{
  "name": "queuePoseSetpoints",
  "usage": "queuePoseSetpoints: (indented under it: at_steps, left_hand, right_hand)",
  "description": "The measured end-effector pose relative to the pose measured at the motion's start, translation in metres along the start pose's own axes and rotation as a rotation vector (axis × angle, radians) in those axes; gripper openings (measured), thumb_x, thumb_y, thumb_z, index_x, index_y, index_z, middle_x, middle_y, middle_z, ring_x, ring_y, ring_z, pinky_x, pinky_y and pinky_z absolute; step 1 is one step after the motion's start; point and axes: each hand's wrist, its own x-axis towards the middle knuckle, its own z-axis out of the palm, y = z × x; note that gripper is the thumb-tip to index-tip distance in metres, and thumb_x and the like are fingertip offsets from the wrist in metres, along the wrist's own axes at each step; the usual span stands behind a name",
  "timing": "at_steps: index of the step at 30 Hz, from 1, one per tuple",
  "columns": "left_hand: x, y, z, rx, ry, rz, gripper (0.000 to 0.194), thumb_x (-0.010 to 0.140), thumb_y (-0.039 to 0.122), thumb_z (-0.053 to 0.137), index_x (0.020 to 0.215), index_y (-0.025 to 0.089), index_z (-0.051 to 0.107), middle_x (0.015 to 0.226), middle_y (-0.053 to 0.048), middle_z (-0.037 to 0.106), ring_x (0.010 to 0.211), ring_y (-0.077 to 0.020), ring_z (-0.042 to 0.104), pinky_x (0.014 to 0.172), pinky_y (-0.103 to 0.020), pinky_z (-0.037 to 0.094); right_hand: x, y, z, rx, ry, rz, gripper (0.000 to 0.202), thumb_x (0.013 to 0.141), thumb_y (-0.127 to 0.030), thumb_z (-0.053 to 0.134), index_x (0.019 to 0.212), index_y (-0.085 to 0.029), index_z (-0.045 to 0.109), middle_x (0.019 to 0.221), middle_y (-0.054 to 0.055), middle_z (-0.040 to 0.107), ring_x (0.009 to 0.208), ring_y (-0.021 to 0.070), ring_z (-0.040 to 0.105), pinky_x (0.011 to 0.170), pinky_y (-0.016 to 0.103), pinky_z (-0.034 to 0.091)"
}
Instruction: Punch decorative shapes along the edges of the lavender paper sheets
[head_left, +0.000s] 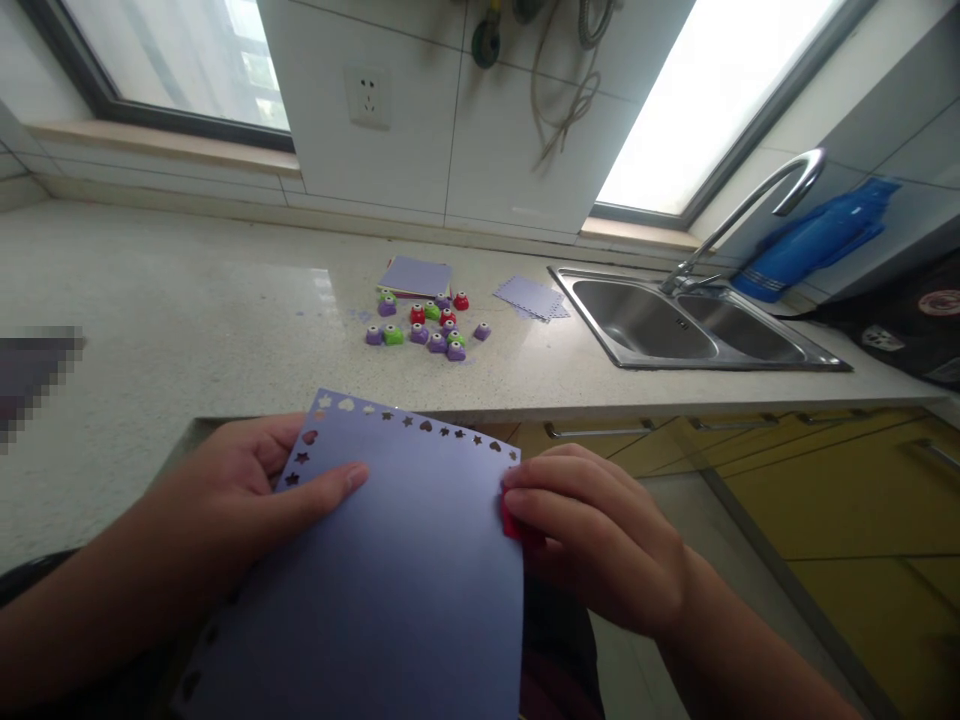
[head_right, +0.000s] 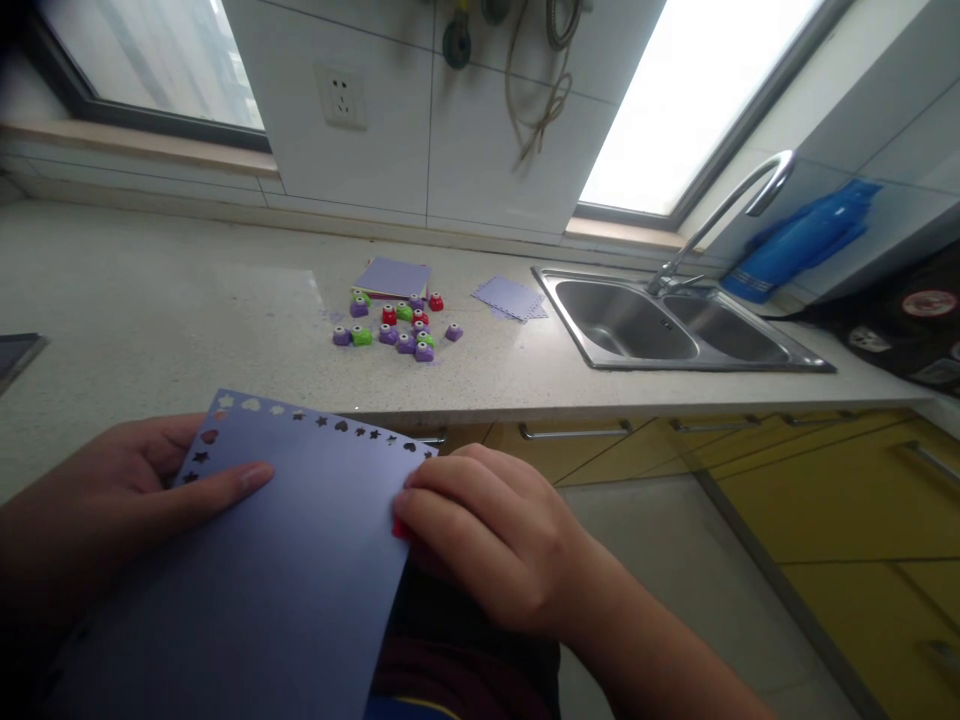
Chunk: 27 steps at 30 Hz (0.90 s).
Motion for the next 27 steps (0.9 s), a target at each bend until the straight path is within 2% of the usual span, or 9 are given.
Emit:
queuePoseSetpoints:
  at_steps: [1,3,9,15,23,25,27]
  left_hand:
    - [0.000,0.001,0.001,0.020,-0.066,-0.031,0.033,0.070,0.048,0.085,0.087,0.021,0.079,0.068,-0.007,0.078,0.053,-0.0298,0.073,0.043,-0.035,0.060]
    - [0.000,0.002,0.002,0.041,-0.125,-0.046,0.036,0.073,0.052,0.082,0.093,0.022,0.078,0.073,-0.008,0.080,0.057,-0.0297,0.074,0.047,-0.036,0.062]
    - [-0.002,0.003,0.002,0.037,-0.159,-0.064,0.040,0.077,0.052,0.080,0.105,0.023,0.076,0.084,-0.009,0.081,0.067,-0.0305,0.077,0.056,-0.036,0.064]
    - [-0.003,0.005,0.001,0.080,-0.132,-0.062,0.043,0.078,0.054,0.078,0.105,0.021,0.075,0.086,-0.010,0.081,0.073,-0.0331,0.078,0.060,-0.039,0.065]
    - [-0.001,0.005,0.002,0.052,-0.114,-0.076,0.045,0.075,0.052,0.082,0.108,0.022,0.074,0.085,-0.009,0.081,0.069,-0.0303,0.078,0.058,-0.036,0.064]
    - [0.000,0.004,0.001,0.038,-0.067,-0.067,0.046,0.076,0.051,0.080,0.112,0.023,0.074,0.081,-0.007,0.081,0.067,-0.0294,0.077,0.056,-0.036,0.063]
    - [0.000,0.003,-0.004,0.038,0.026,0.011,0.046,0.080,0.054,0.074,0.115,0.025,0.074,0.073,-0.004,0.079,0.063,-0.0296,0.076,0.055,-0.038,0.063]
  right_hand:
    - [-0.001,0.000,0.001,0.001,0.001,0.006,0.024,0.093,-0.012,0.063,0.117,-0.009,0.064,0.103,0.014,0.071,0.088,0.0218,0.067,0.071,0.035,0.058]
    - [-0.004,0.000,0.002,0.005,-0.001,0.023,0.025,0.092,-0.011,0.064,0.118,-0.009,0.065,0.102,0.013,0.071,0.089,0.0216,0.067,0.073,0.035,0.058]
    - [-0.003,-0.004,0.004,0.032,0.037,0.054,0.023,0.093,-0.014,0.065,0.115,-0.011,0.065,0.099,0.011,0.070,0.086,0.0204,0.067,0.072,0.034,0.058]
    - [0.003,-0.007,0.007,-0.018,0.037,0.042,0.013,0.096,-0.015,0.062,0.108,-0.013,0.067,0.094,0.009,0.070,0.082,0.0179,0.066,0.069,0.030,0.057]
    - [0.004,-0.007,0.010,-0.038,0.027,0.039,0.016,0.094,-0.013,0.065,0.109,-0.013,0.067,0.097,0.009,0.072,0.083,0.0177,0.068,0.071,0.030,0.057]
    - [0.002,-0.006,0.012,-0.027,0.040,0.049,0.016,0.093,-0.013,0.067,0.109,-0.013,0.067,0.100,0.010,0.072,0.085,0.0183,0.068,0.072,0.031,0.058]
    - [0.000,-0.005,0.015,-0.004,0.070,0.073,0.019,0.092,-0.017,0.069,0.110,-0.014,0.066,0.104,0.012,0.073,0.089,0.0196,0.070,0.074,0.032,0.059]
